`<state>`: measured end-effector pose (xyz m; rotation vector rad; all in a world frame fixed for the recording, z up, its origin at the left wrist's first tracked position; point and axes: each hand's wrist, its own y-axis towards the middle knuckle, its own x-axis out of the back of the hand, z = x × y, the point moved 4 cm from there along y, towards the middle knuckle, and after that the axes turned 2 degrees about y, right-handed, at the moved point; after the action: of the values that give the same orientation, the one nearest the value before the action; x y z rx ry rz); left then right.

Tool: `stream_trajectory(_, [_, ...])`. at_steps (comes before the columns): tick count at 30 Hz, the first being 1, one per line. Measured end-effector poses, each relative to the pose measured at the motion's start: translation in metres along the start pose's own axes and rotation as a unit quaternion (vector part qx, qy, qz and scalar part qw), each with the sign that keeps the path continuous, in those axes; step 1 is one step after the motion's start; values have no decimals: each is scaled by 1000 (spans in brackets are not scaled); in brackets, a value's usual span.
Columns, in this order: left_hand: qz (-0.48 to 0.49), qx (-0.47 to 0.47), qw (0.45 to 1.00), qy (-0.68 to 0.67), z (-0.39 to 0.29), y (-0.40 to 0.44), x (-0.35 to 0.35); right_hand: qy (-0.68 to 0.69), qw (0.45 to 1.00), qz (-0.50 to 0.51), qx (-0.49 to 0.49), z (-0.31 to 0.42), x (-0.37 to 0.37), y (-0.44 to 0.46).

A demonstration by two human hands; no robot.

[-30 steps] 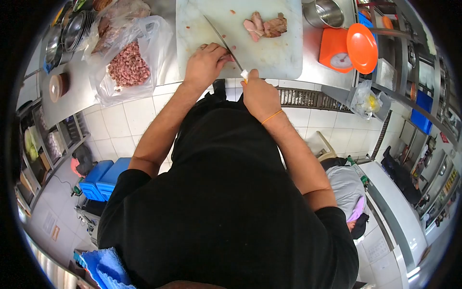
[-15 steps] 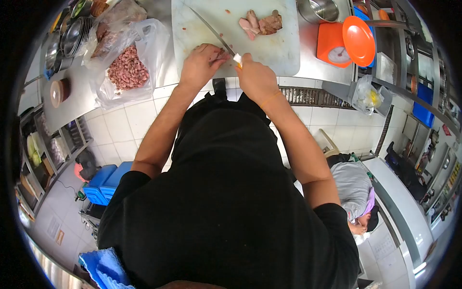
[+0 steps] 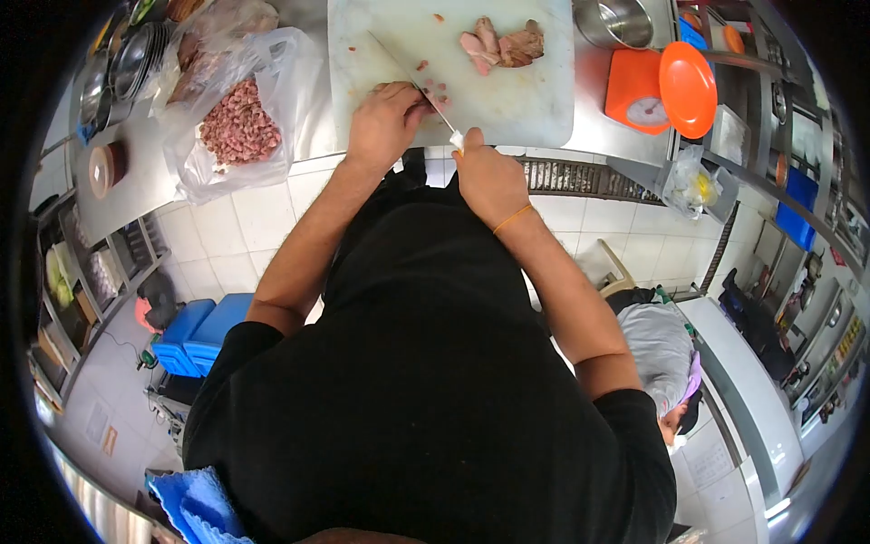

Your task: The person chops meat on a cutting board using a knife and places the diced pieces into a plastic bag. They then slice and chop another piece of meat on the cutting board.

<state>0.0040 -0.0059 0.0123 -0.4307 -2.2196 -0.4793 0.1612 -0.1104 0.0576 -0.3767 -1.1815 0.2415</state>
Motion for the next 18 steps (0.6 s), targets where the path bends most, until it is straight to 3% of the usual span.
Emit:
stream_trajectory(10, [21,-9,1000,9,1,-1,1,70,997,-9,15,10,-5,62])
stream_trajectory(18, [42,22,999,-1,-2,-4,18,23,999,43,-4,17,33,10])
